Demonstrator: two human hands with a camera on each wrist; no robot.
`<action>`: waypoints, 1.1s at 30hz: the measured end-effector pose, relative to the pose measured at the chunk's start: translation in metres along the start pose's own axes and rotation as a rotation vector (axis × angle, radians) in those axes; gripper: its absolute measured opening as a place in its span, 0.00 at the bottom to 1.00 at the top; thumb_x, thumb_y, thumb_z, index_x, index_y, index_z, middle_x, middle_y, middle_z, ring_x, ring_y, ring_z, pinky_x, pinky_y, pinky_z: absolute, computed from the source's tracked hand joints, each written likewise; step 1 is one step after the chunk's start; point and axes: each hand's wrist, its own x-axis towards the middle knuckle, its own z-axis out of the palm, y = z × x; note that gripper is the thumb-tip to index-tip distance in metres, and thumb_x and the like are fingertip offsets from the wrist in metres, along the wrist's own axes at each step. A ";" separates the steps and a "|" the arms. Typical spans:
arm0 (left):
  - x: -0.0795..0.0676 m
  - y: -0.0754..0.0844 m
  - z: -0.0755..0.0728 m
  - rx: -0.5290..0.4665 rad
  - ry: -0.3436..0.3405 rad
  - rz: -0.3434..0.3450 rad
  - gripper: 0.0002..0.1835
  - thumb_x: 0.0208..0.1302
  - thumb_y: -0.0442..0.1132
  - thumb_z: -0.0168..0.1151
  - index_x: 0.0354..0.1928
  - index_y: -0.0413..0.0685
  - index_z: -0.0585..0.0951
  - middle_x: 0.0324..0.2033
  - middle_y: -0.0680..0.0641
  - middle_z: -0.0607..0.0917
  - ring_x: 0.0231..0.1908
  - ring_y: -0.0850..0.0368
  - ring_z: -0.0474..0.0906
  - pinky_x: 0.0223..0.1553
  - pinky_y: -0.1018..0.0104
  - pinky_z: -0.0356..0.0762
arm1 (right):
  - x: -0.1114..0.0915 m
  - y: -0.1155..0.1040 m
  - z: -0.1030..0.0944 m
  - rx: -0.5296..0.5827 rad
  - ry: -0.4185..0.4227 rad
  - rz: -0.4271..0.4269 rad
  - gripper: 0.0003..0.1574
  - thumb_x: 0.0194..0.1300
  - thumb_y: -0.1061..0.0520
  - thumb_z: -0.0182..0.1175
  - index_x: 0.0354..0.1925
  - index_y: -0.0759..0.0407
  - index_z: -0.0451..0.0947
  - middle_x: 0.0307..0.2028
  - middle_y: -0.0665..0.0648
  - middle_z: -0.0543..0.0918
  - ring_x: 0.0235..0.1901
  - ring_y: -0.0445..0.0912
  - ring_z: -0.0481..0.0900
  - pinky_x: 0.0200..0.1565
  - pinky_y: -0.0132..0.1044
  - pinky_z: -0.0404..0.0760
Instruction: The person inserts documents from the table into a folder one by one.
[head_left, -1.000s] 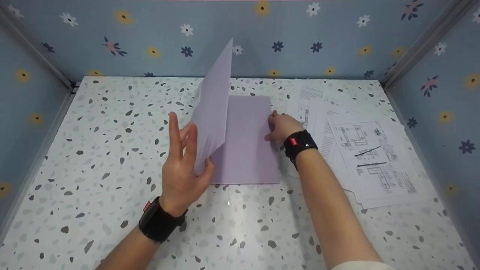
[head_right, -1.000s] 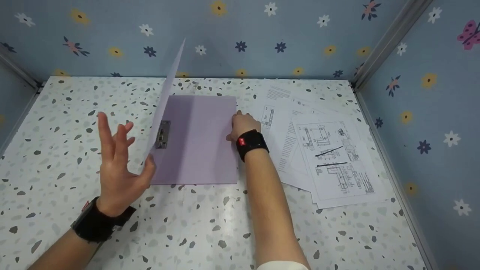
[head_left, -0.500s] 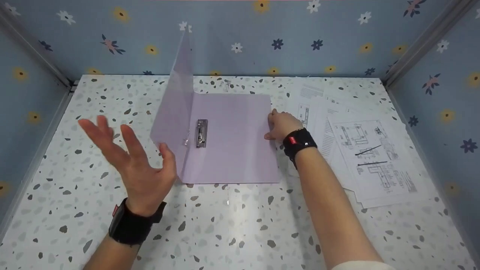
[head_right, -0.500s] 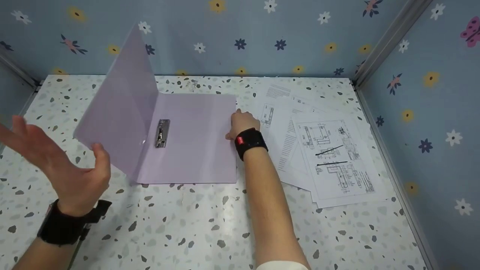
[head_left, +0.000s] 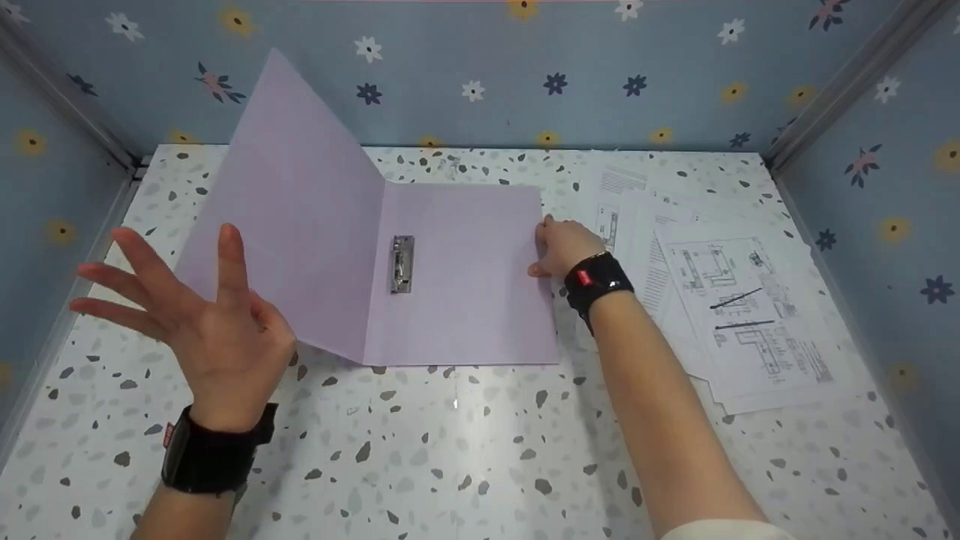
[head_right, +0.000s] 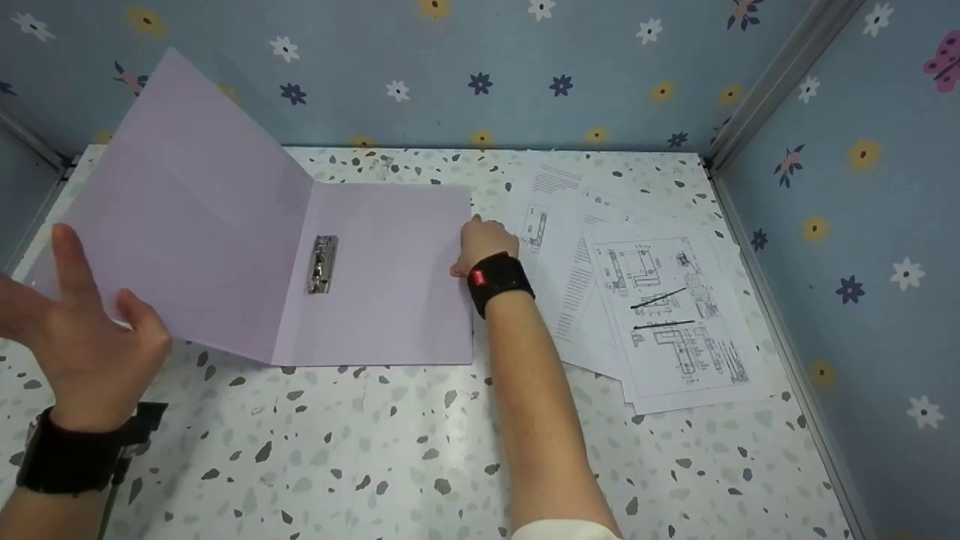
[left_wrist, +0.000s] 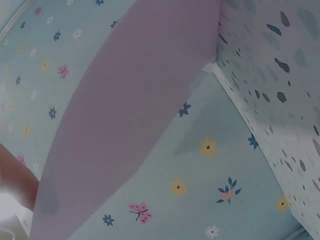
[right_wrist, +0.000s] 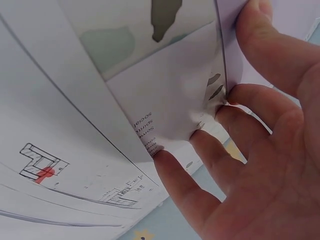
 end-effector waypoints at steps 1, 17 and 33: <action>0.000 -0.003 0.000 0.017 -0.041 0.010 0.42 0.63 0.26 0.44 0.70 0.82 0.66 0.76 0.57 0.49 0.73 0.25 0.34 0.67 0.36 0.12 | -0.001 -0.001 0.000 -0.002 0.004 -0.002 0.32 0.54 0.49 0.76 0.55 0.58 0.79 0.68 0.64 0.71 0.61 0.61 0.73 0.63 0.54 0.70; 0.019 -0.045 0.071 -0.014 -1.620 -0.064 0.62 0.56 0.54 0.73 0.80 0.58 0.39 0.77 0.39 0.29 0.74 0.31 0.29 0.56 0.14 0.31 | 0.008 -0.011 0.002 -0.114 0.019 0.041 0.43 0.52 0.50 0.77 0.63 0.65 0.76 0.56 0.68 0.81 0.54 0.62 0.78 0.58 0.57 0.75; 0.032 -0.026 0.154 0.006 -1.733 0.063 0.70 0.45 0.67 0.75 0.80 0.53 0.41 0.78 0.38 0.38 0.76 0.36 0.31 0.59 0.16 0.35 | 0.017 -0.023 0.002 -0.179 0.024 0.100 0.22 0.49 0.60 0.71 0.45 0.66 0.83 0.41 0.63 0.84 0.35 0.55 0.80 0.40 0.50 0.83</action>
